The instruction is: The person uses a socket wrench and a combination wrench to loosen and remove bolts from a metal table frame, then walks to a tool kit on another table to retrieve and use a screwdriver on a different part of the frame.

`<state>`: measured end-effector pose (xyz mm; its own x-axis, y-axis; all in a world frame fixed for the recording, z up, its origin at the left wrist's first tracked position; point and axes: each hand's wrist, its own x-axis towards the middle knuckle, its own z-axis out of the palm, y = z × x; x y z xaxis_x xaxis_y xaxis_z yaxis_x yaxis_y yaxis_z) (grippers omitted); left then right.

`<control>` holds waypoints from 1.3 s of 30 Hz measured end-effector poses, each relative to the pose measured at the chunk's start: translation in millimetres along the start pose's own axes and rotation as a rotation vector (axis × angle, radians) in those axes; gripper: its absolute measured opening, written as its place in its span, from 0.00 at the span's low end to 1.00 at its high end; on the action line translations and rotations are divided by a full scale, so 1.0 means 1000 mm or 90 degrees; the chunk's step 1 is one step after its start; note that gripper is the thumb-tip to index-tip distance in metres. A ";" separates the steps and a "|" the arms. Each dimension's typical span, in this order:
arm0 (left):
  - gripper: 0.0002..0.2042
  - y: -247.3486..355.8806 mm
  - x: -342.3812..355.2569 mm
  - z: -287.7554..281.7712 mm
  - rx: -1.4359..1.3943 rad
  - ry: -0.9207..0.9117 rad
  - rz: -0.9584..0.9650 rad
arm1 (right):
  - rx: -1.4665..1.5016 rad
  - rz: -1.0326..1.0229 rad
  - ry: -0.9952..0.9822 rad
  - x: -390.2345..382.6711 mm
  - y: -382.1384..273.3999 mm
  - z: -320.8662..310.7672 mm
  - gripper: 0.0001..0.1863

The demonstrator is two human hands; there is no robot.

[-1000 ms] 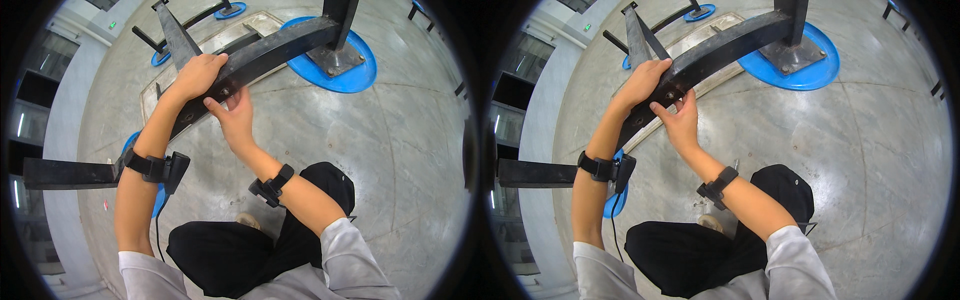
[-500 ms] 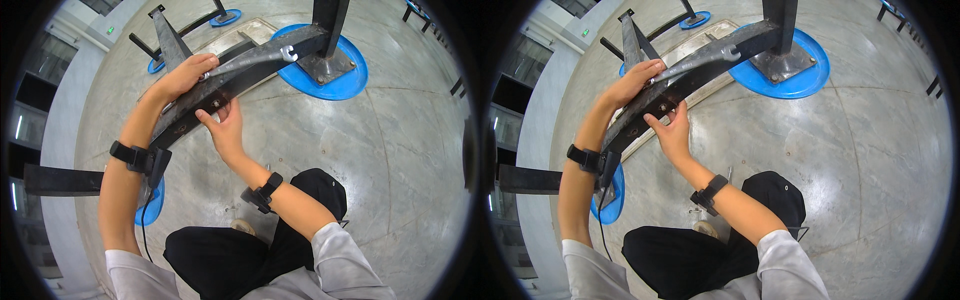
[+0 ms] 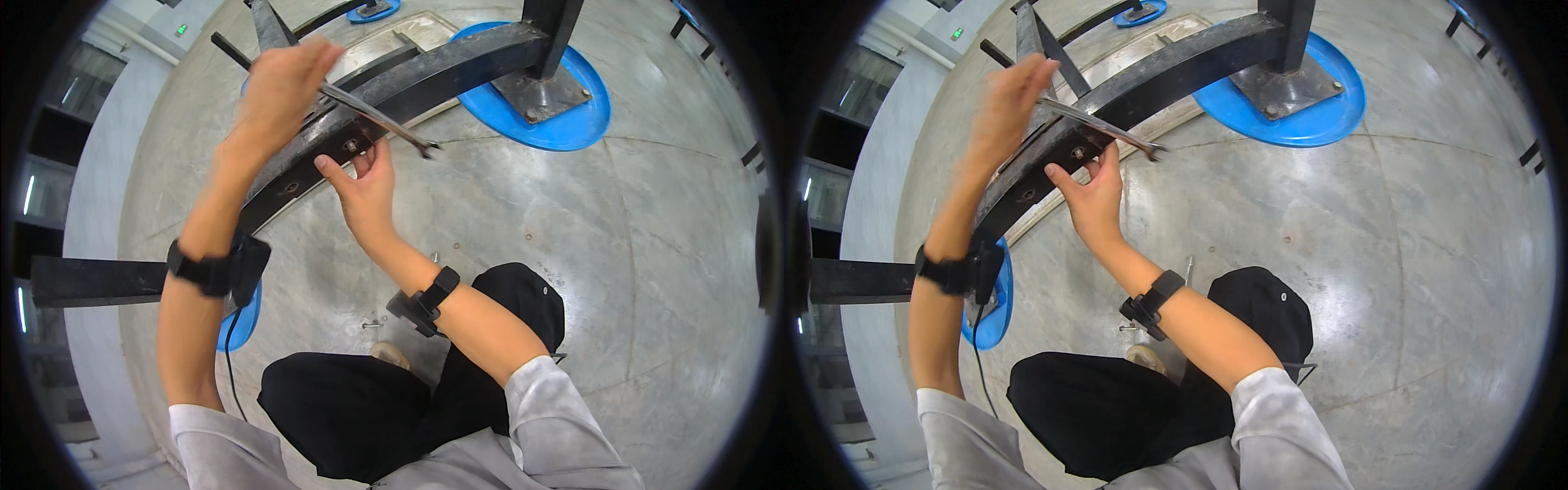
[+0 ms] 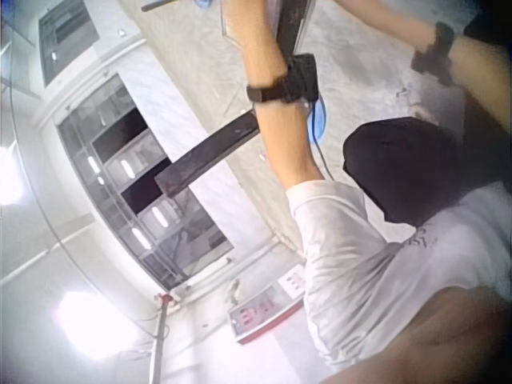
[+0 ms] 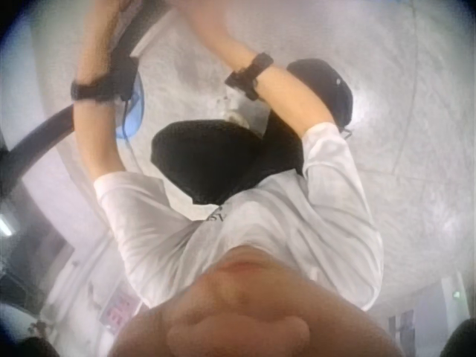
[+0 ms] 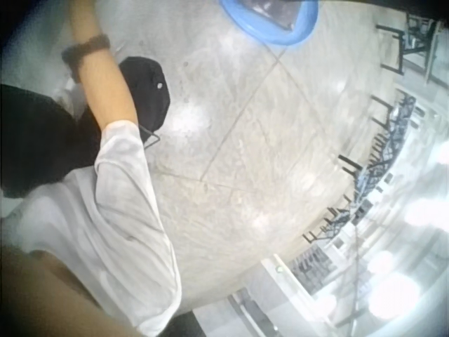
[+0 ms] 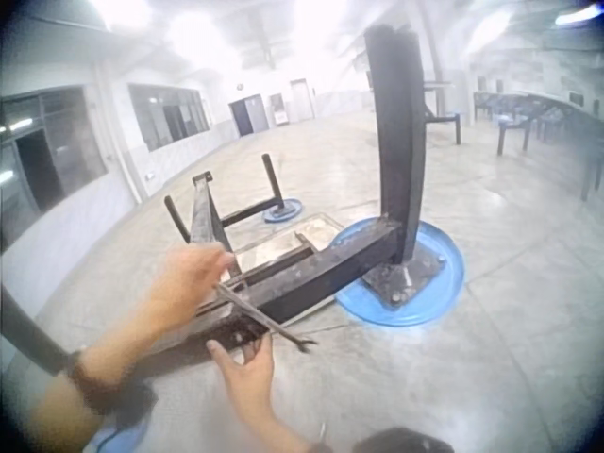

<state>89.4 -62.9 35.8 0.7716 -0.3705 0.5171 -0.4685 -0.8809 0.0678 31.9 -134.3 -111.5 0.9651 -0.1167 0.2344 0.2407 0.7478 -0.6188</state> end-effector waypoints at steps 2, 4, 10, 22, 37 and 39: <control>0.14 0.013 -0.023 -0.039 -0.017 0.081 -0.003 | -0.036 0.011 0.002 -0.001 -0.001 0.000 0.31; 0.15 0.033 -0.064 -0.082 0.028 0.044 -0.133 | -0.075 0.064 0.011 -0.001 -0.003 -0.001 0.29; 0.13 0.062 -0.200 -0.108 -0.218 -0.320 -0.533 | -0.012 -0.044 0.018 0.004 0.005 0.000 0.30; 0.11 0.006 -0.319 0.131 -0.553 -0.833 -0.621 | 0.035 -0.053 -0.064 0.008 0.008 -0.010 0.24; 0.17 0.037 -0.146 -0.005 0.199 0.094 0.185 | -0.013 0.091 0.006 0.004 -0.007 0.000 0.31; 0.27 0.028 -0.115 -0.009 0.214 0.061 0.097 | 0.006 0.102 0.006 0.004 -0.009 0.000 0.32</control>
<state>-15.9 -42.0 -14.2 0.6530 -0.4888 0.5785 -0.3949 -0.8715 -0.2907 33.5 -141.5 -105.2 0.9920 -0.0010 0.1259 0.0822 0.7631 -0.6411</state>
